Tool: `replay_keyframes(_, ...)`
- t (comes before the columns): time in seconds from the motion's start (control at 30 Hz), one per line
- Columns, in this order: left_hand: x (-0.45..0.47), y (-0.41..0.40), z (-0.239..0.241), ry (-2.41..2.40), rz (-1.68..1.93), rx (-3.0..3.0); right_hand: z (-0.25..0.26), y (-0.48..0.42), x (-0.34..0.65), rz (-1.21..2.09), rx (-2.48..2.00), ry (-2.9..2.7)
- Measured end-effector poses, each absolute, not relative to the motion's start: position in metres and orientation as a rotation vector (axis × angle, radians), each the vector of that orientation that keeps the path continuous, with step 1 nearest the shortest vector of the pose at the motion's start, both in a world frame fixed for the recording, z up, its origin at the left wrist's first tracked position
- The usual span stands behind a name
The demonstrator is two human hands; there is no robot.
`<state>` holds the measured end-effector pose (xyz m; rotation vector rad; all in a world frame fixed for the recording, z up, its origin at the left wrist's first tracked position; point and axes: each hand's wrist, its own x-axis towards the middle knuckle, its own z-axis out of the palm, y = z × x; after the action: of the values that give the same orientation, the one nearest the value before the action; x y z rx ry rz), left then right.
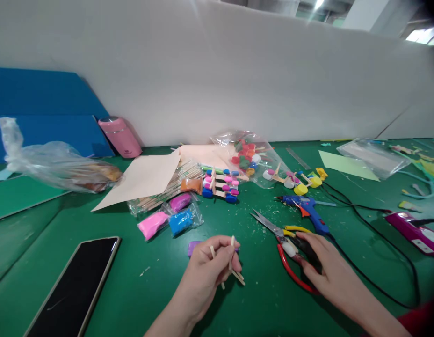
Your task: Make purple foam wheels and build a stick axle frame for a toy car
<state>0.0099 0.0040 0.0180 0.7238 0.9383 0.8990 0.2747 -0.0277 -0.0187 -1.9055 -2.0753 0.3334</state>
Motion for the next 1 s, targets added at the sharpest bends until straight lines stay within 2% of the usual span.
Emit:
replay_keyframes(0.47,0.011,0.006,0.015,0.976,0.96,0.7,-0.016,-0.019,0.276,0.355,-2.119,-2.032)
replay_keyframes(0.57,0.01,0.006,0.013,0.951,0.962,0.681,-0.009,-0.023,0.272,0.509,-2.099,-1.948)
replay_keyframes(0.83,0.009,0.006,0.008,0.843,1.005,0.631,0.021,-0.034,0.234,0.954,-1.702,-1.957)
replay_keyframes(1.0,0.008,0.006,0.004,0.746,1.011,0.644,0.031,-0.038,0.219,1.046,-1.672,-2.004)
